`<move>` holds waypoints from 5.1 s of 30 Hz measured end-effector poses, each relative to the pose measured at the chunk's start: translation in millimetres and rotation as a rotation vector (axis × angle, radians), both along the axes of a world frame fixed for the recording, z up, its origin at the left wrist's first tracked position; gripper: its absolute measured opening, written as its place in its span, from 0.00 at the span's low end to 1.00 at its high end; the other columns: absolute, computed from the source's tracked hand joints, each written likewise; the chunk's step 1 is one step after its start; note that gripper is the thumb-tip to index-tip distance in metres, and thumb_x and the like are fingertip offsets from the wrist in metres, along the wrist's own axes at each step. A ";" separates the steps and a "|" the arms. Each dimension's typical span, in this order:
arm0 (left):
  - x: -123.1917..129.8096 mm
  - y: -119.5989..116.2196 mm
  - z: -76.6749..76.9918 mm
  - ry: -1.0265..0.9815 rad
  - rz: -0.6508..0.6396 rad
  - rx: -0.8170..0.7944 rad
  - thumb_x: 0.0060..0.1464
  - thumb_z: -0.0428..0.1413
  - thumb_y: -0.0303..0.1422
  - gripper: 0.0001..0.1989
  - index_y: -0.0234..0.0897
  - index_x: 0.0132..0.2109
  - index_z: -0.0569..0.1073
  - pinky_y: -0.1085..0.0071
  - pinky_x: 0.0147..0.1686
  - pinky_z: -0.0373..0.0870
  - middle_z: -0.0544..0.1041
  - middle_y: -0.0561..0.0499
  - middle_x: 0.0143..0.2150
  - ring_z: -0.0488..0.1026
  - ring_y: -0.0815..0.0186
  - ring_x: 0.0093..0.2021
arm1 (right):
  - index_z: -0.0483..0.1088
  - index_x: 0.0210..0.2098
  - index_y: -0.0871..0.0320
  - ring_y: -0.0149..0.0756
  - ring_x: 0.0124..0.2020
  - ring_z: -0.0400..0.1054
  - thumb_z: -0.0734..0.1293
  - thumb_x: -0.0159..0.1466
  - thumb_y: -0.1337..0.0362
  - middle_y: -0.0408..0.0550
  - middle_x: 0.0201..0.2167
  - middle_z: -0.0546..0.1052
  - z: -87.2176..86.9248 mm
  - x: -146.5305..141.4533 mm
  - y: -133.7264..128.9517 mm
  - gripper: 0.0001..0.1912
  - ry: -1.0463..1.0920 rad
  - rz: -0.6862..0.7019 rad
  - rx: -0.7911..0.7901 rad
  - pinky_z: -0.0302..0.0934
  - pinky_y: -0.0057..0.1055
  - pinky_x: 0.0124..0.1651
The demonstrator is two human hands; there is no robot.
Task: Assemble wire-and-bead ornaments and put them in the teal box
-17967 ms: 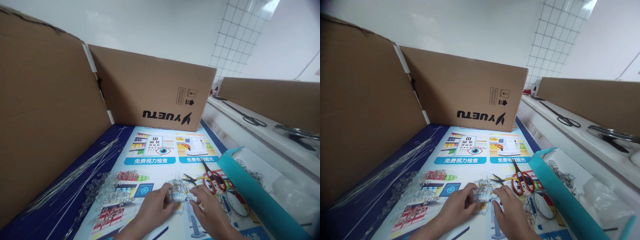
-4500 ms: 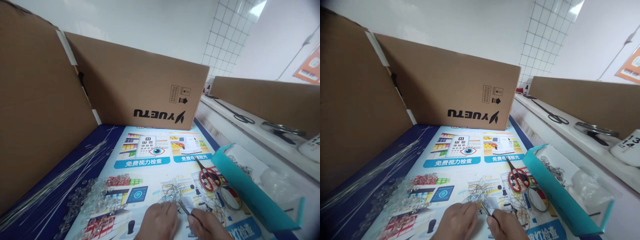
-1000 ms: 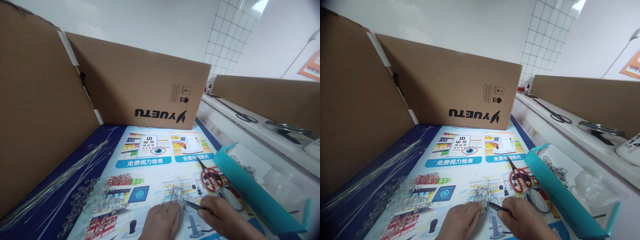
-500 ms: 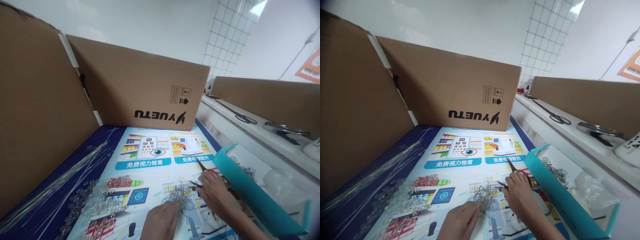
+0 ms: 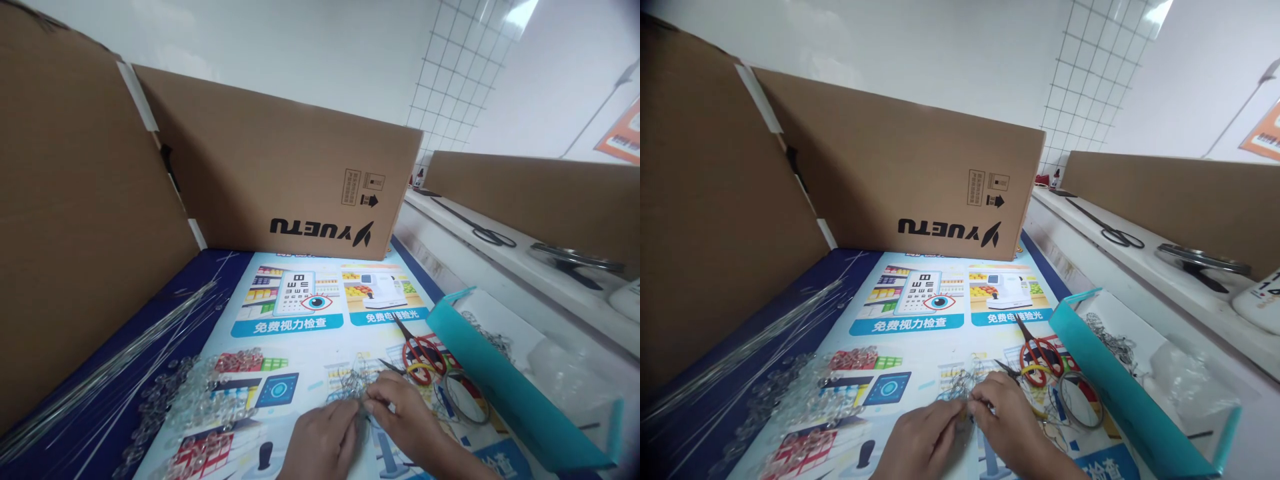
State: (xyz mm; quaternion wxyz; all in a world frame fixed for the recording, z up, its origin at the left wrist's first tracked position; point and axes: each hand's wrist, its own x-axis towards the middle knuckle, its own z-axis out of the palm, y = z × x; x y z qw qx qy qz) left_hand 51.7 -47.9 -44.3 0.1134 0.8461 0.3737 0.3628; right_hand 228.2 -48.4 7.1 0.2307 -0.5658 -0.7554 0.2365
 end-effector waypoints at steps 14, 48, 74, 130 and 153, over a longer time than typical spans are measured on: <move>-3.5 4.9 14.9 -0.112 0.076 -0.295 0.51 0.47 0.23 0.10 0.41 0.39 0.68 0.74 0.29 0.70 0.73 0.51 0.36 0.73 0.65 0.34 | 0.59 0.23 0.57 0.29 0.28 0.59 0.61 0.61 0.68 0.38 0.24 0.62 -4.9 9.5 8.1 0.10 0.171 0.031 -0.057 0.52 0.24 0.31; -5.9 8.9 17.8 -0.102 0.137 -0.198 0.55 0.48 0.27 0.08 0.41 0.42 0.67 0.66 0.37 0.74 0.71 0.45 0.44 0.74 0.62 0.39 | 0.68 0.36 0.53 0.44 0.37 0.64 0.66 0.55 0.71 0.48 0.35 0.71 -24.9 64.1 -52.9 0.09 -0.472 0.083 0.134 0.58 0.37 0.40; -5.6 12.7 5.4 -0.173 0.061 -0.314 0.55 0.46 0.23 0.11 0.39 0.45 0.66 0.64 0.44 0.72 0.69 0.43 0.47 0.71 0.61 0.47 | 0.64 0.45 0.55 0.43 0.43 0.64 0.59 0.62 0.73 0.51 0.40 0.71 -19.1 -1.9 4.1 0.13 -0.136 0.090 0.436 0.60 0.43 0.47; -10.5 4.6 29.4 -0.119 0.095 -0.208 0.54 0.44 0.24 0.08 0.40 0.35 0.65 0.71 0.33 0.68 0.70 0.49 0.34 0.70 0.64 0.35 | 0.66 0.44 0.54 0.37 0.43 0.66 0.59 0.60 0.75 0.48 0.39 0.73 -12.6 19.0 9.8 0.15 0.123 0.097 0.352 0.61 0.33 0.47; -4.6 -9.9 -5.9 0.294 0.100 0.034 0.47 0.51 0.25 0.09 0.42 0.36 0.70 0.66 0.32 0.67 0.75 0.49 0.36 0.72 0.60 0.33 | 0.65 0.27 0.57 0.35 0.36 0.61 0.62 0.59 0.72 0.44 0.30 0.68 -9.2 17.9 3.4 0.06 -0.272 0.230 0.249 0.55 0.35 0.46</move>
